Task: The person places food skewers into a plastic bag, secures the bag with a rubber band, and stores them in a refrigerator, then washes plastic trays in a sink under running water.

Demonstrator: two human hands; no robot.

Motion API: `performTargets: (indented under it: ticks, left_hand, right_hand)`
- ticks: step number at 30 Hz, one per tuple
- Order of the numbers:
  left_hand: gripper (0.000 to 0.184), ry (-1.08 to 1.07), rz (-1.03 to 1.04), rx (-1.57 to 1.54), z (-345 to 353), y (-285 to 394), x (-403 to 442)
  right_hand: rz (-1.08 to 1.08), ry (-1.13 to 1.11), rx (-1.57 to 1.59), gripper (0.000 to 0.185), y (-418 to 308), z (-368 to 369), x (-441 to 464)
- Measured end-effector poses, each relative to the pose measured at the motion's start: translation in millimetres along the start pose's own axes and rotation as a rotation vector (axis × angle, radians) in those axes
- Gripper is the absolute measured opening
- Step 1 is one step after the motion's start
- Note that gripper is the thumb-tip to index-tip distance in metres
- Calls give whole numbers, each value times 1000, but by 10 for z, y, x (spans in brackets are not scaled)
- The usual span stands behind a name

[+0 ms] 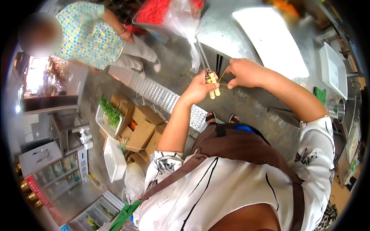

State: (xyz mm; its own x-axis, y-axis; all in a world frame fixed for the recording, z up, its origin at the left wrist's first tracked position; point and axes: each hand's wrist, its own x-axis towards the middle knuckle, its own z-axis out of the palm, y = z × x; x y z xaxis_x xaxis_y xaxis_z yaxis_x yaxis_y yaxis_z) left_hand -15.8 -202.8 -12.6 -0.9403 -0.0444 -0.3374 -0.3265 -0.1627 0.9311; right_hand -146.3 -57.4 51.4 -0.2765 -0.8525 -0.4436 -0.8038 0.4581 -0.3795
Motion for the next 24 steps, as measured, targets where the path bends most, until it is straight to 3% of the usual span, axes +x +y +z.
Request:
performTargets:
  ticks: [4,6,8,10,12,14,15,16,18,19,22,24]
  left_hand:
    - [22,99,137,58,107,-26,84]
    - [27,182,369,-230,127,-102,183]
    - [25,187,386,-307,227,8,176]
    - [23,141,527,-693,326,39,195]
    - [20,123,540,-756,347,22,217]
    - [16,124,494,-949,373,34,181]
    - [9,125,491,-936,390,46,142]
    - [9,125,491,-933,381,48,123]
    - [11,68,475,-1020,348,40,68]
    - [17,89,442,-1014,352,59,35]
    - [16,-2,324,-1105,310,-36,-42]
    - [15,-2,322,-1112,311,-50,-91]
  right_hand:
    - [7,73,274,58,73,110,40]
    - [46,225,381,68,27,211,-5]
    - [81,285,450,73,-32,314,-25]
    - [107,619,589,70,-79,475,-1]
    - [140,656,642,63,-142,584,41]
    - [49,755,947,56,-225,667,67]
    - [51,743,902,42,-245,666,12]
    - [51,744,904,42,-186,706,31]
    - [-264,810,806,32,6,837,80]
    - [-304,798,910,23,29,832,62]
    - [-319,619,953,20,85,677,-40]
    - [-309,546,1151,20,120,567,-103]
